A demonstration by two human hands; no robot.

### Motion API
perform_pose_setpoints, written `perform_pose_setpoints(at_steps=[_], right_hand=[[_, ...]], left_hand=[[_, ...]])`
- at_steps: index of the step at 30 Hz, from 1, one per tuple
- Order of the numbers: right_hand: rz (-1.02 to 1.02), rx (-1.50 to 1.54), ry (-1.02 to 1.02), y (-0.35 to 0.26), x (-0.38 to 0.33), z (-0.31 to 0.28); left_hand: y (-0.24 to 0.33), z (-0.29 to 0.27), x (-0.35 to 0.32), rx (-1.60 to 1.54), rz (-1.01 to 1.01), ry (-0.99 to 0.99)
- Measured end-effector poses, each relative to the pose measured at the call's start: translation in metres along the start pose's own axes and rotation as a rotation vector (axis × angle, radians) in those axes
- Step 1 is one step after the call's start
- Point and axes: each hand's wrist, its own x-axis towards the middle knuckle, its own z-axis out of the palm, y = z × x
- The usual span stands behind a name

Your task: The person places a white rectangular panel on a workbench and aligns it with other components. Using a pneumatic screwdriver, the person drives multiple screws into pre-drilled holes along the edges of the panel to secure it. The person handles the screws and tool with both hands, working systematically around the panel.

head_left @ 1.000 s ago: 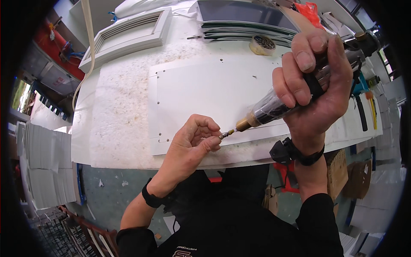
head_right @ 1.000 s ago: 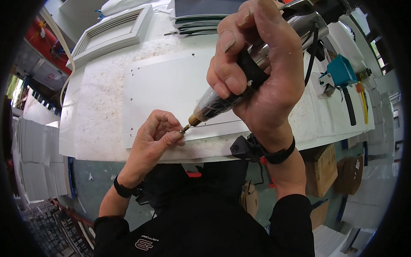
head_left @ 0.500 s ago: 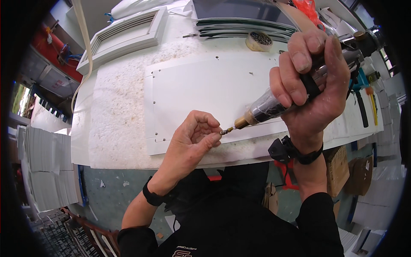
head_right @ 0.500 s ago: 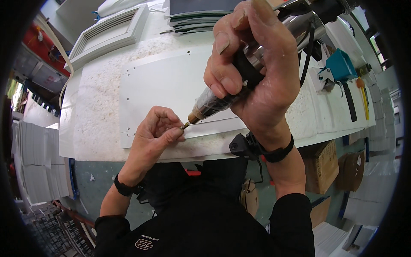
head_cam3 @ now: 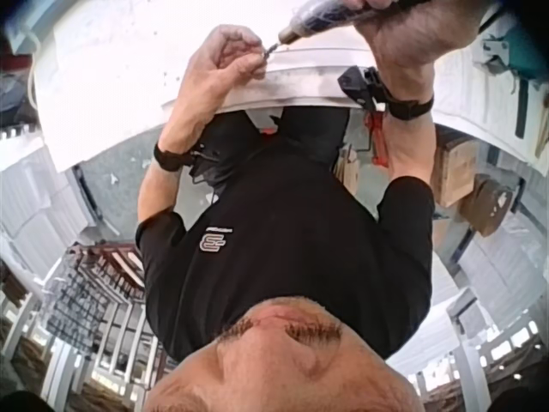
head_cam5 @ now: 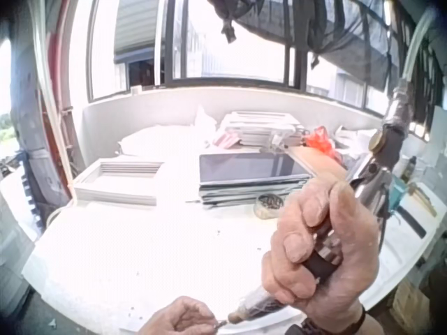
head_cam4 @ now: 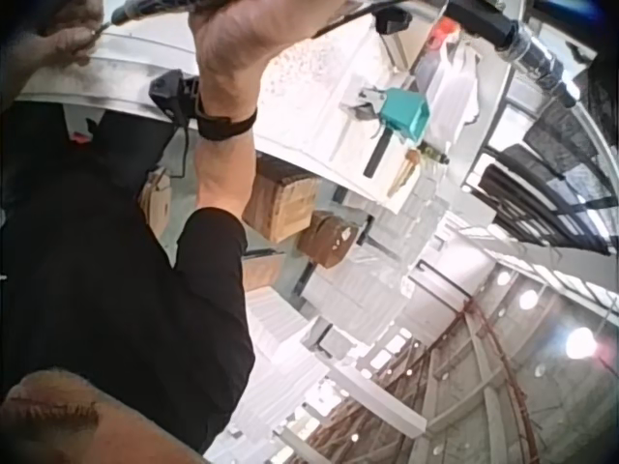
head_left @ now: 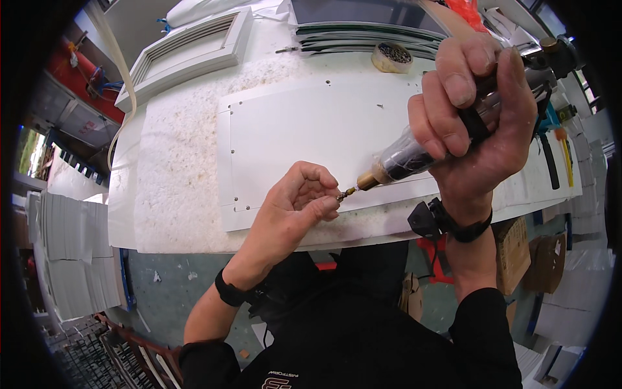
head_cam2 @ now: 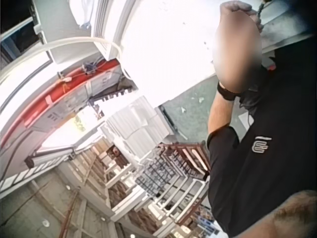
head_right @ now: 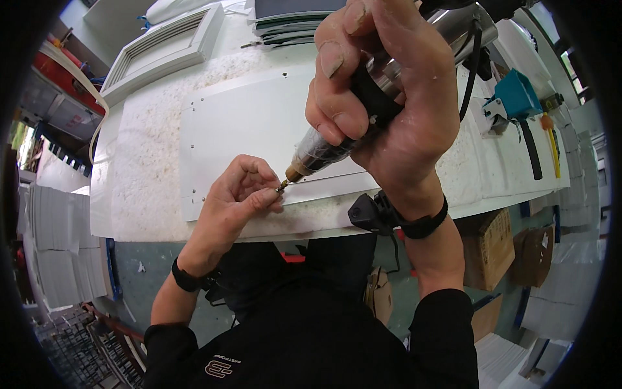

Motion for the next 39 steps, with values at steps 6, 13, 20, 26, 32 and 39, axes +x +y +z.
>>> perform_pose_setpoints(at_steps=[6,13,20,26,32,39], right_hand=[[0.021,-0.05,-0.036,-0.004,0.004,-0.002],[0.136,-0.368,0.089,0.01,-0.001,0.015],[0.169,-0.398,0.111,0.016,-0.005,0.02],[0.179,-0.335,0.069,0.02,-0.009,0.016],[0.196,-0.411,0.032,0.019,-0.007,0.019],[0.303,-0.512,-0.026,0.018,-0.005,0.02]], left_hand=[[0.001,0.006,0.008,0.197,0.073,0.019],[-0.009,0.016,0.025,0.649,0.244,0.051],[-0.013,0.015,0.026,0.739,0.347,0.057],[-0.009,0.016,0.023,0.887,0.442,0.048],[-0.017,0.016,0.0,1.428,0.702,0.12],[-0.032,0.015,0.002,1.443,0.78,0.159]])
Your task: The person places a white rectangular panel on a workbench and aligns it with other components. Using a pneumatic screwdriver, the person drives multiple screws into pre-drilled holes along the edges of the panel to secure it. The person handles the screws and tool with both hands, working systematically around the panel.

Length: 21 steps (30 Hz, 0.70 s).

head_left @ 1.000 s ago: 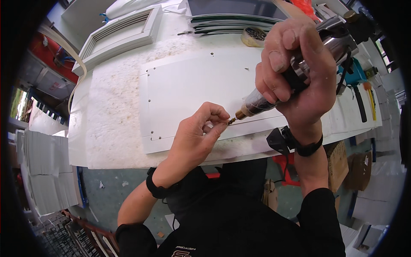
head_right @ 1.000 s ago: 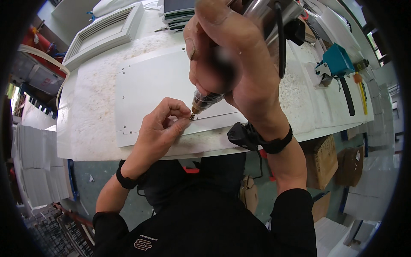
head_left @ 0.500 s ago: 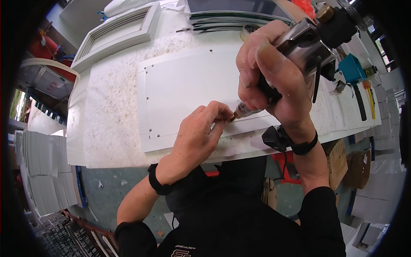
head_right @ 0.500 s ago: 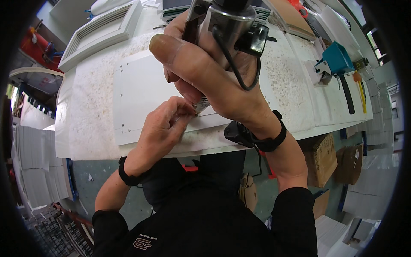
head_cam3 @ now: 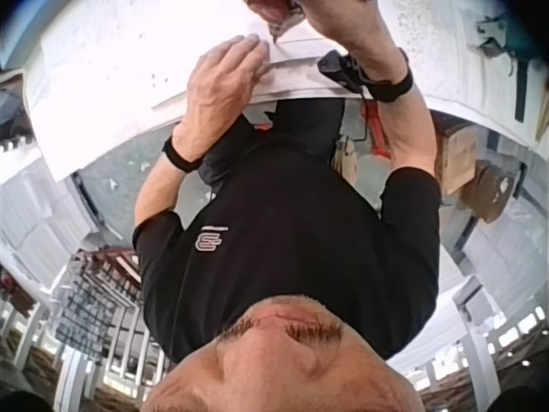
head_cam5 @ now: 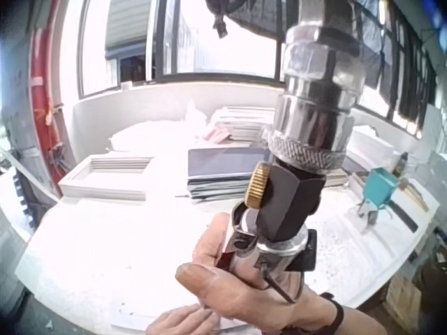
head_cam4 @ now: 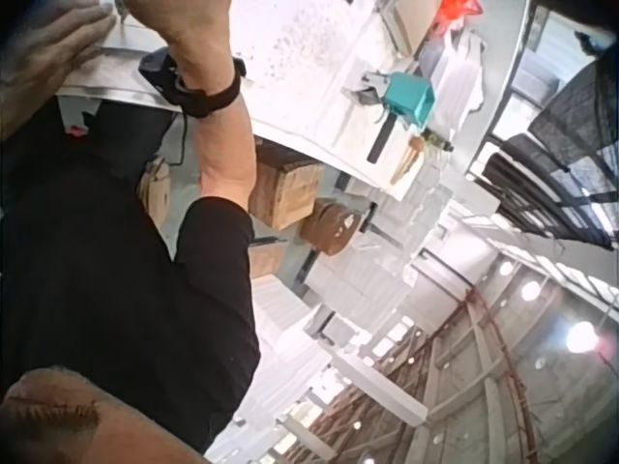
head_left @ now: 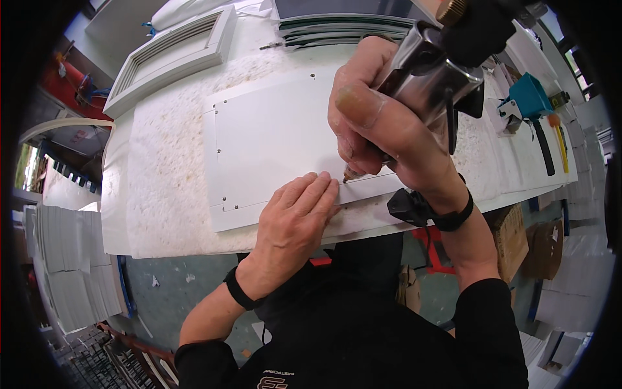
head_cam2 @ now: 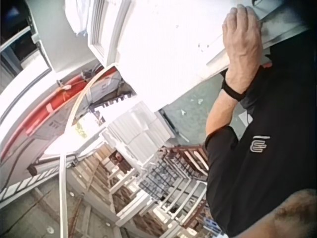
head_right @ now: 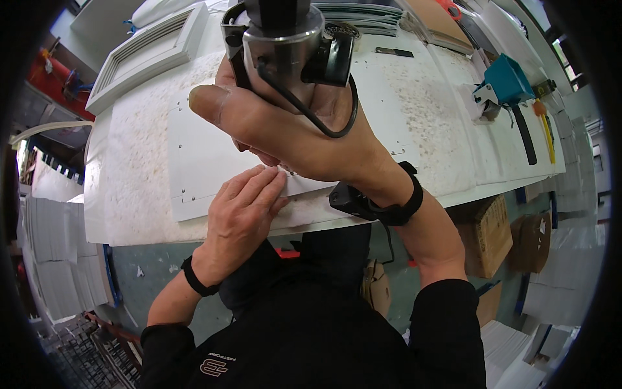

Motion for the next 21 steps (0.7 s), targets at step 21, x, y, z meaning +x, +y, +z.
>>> perform_pose_setpoints(at_steps=[21], right_hand=[[-0.243,-0.053,0.23,-0.023,0.012,-0.04]], left_hand=[[-0.015,-0.047,0.064,-0.08,-0.008,-0.415]])
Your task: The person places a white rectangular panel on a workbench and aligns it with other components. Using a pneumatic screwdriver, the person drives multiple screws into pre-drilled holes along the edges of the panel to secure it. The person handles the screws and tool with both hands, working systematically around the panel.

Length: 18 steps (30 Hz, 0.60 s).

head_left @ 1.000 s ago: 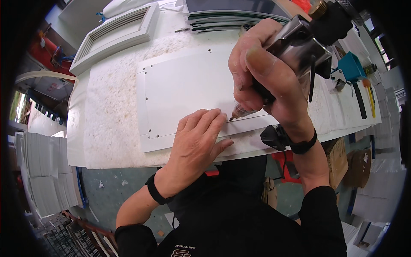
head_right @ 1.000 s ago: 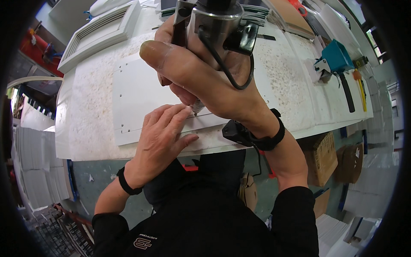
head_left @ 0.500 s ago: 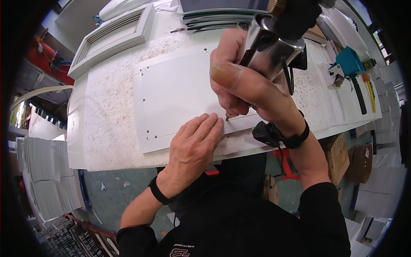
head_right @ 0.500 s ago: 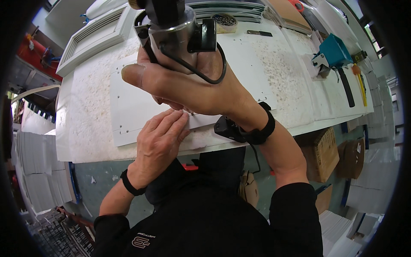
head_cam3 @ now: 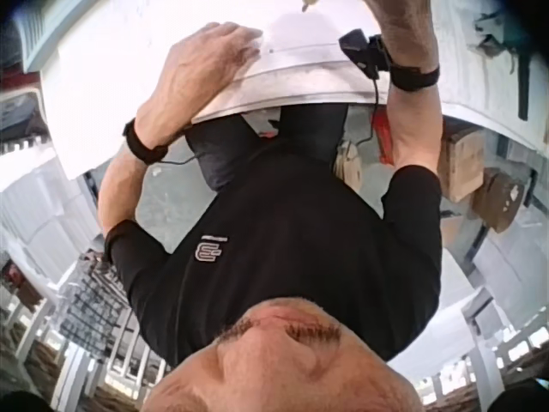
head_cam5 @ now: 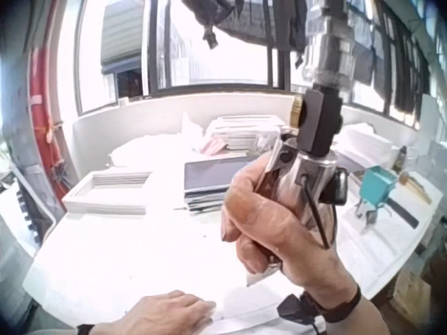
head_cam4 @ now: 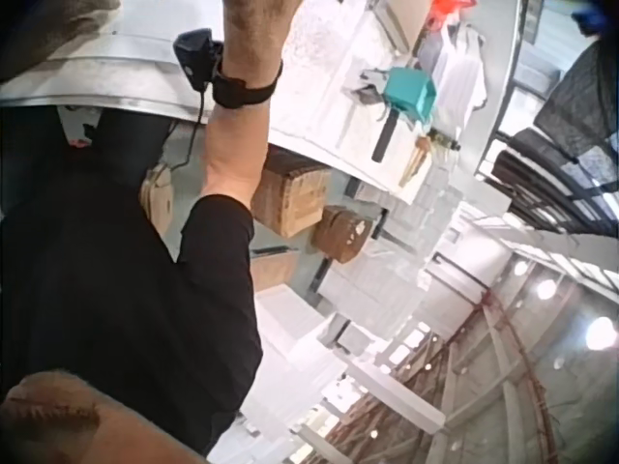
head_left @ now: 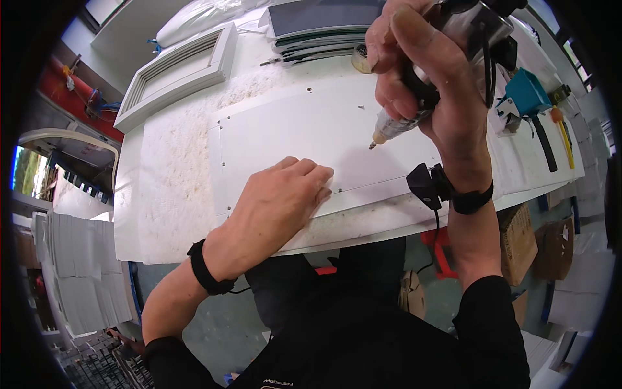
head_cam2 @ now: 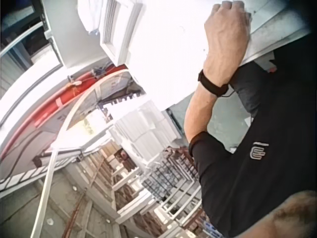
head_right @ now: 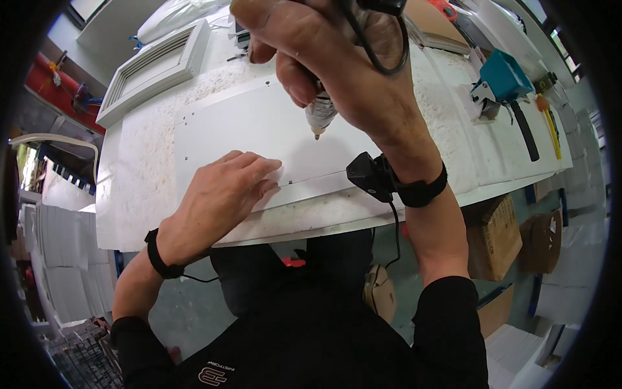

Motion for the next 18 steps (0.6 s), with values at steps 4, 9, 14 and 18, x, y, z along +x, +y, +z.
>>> perform_pose_setpoints(at_steps=[4,9,14,18], right_hand=[[-0.01,-0.083,0.164,0.014,0.006,-0.032],[0.053,-0.1,0.234,0.027,-0.003,-0.06],[0.079,-0.042,0.271,0.031,-0.01,-0.081],[0.019,0.036,0.283,0.03,-0.003,-0.086]], left_hand=[[-0.032,-0.002,0.072,-0.087,-0.005,0.086],[-0.049,0.026,0.128,0.026,0.065,0.103],[-0.05,0.042,0.144,0.19,0.12,0.081],[-0.051,0.044,0.148,0.292,0.174,0.074]])
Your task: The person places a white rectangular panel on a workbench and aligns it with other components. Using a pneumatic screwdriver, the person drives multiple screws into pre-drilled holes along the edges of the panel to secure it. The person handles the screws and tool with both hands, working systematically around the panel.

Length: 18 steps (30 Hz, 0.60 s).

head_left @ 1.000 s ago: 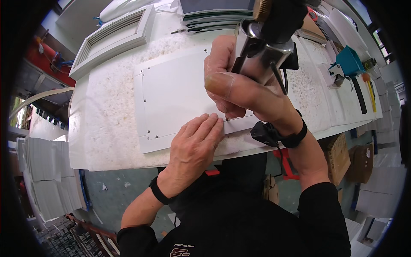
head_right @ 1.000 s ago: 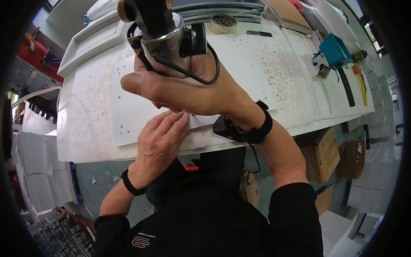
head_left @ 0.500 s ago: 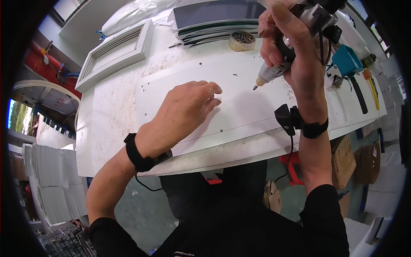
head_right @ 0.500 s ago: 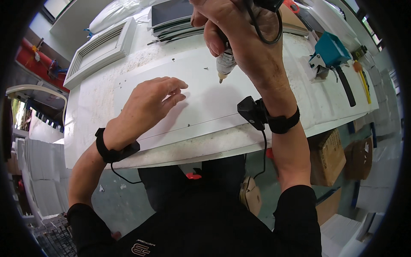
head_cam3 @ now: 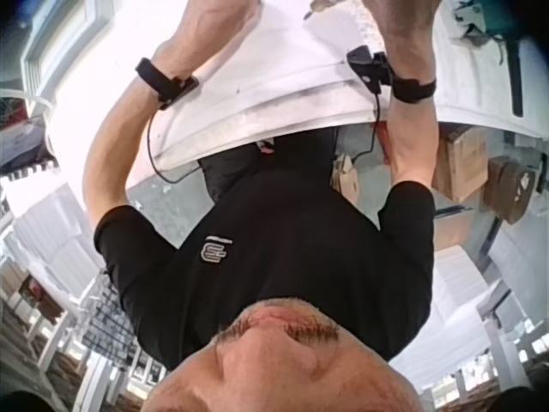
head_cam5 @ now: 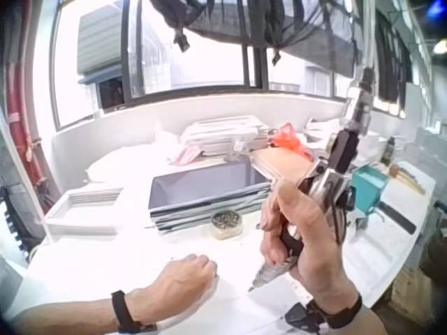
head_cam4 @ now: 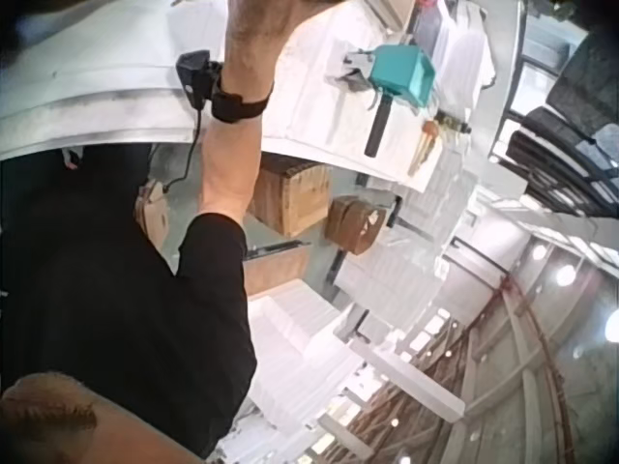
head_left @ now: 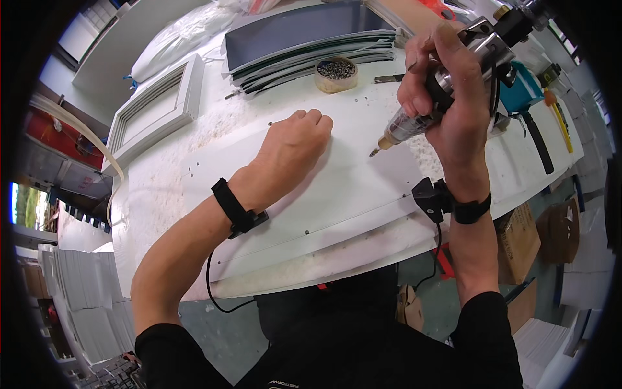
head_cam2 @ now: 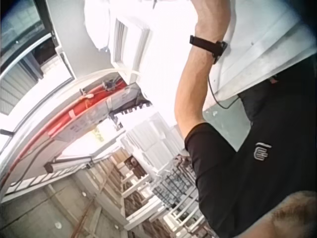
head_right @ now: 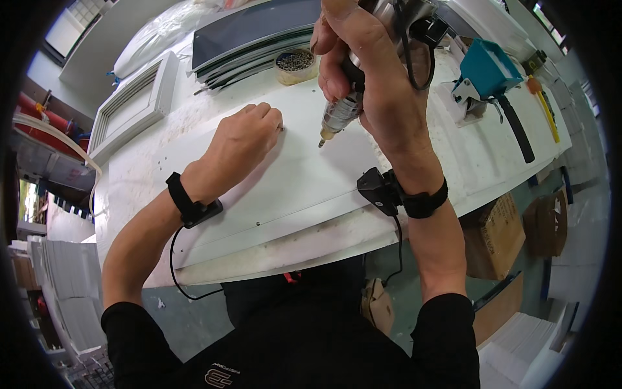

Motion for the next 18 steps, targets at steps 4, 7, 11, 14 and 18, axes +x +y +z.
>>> perform_pose_setpoints(at_steps=[4,7,11,14,18], right_hand=[[-0.064,0.088,0.051,0.003,0.009,0.004],[-0.034,0.132,0.125,-0.007,0.015,0.011],[-0.076,0.081,0.032,-0.01,0.025,0.002],[-0.004,0.134,0.09,-0.022,0.027,0.024],[0.107,0.222,0.156,-0.027,0.039,0.057]], left_hand=[[-0.004,0.004,0.004,-0.034,-0.007,0.049],[-0.013,0.0,0.0,-0.293,-0.072,0.083],[-0.018,-0.016,-0.012,-0.63,-0.275,-0.015],[-0.023,-0.025,-0.032,-0.846,-0.417,-0.052],[-0.035,-0.025,-0.057,-1.11,-0.51,-0.009]])
